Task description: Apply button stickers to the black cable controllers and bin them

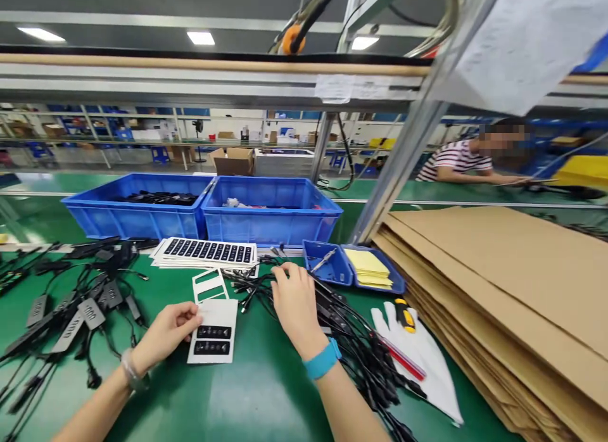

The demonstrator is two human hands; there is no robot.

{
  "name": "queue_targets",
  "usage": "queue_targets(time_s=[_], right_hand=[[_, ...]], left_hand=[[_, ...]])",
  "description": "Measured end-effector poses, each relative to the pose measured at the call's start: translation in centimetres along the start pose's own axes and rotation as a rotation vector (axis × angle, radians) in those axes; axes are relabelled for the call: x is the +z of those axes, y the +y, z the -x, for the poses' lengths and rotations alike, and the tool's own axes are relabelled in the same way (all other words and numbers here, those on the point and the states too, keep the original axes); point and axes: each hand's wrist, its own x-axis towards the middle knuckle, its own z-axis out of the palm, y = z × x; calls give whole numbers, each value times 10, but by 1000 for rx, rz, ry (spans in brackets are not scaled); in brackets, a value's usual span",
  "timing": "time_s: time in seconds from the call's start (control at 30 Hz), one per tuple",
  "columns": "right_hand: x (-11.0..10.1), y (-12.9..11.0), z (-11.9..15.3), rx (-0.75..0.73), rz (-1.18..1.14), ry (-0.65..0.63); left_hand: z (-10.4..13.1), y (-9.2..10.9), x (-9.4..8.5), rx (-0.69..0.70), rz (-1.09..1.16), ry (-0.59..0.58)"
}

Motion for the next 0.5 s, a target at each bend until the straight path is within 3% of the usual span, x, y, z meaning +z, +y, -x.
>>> queue_targets(time_s=[0.1,0.17,0.27,0.5], right_hand=[[12,-29,12,-170,-503,-188],[20,-47,22,-237,-660,-307],[30,-61,33,-292,-708,-353],[41,-58,40,-413,-740,-297]], left_hand=[[-1,-5,6,-75,201,-32],[0,-2,9,-106,284,-47],[2,2,10,-157,410,-90],[2,-2,6,-230,566,-163]])
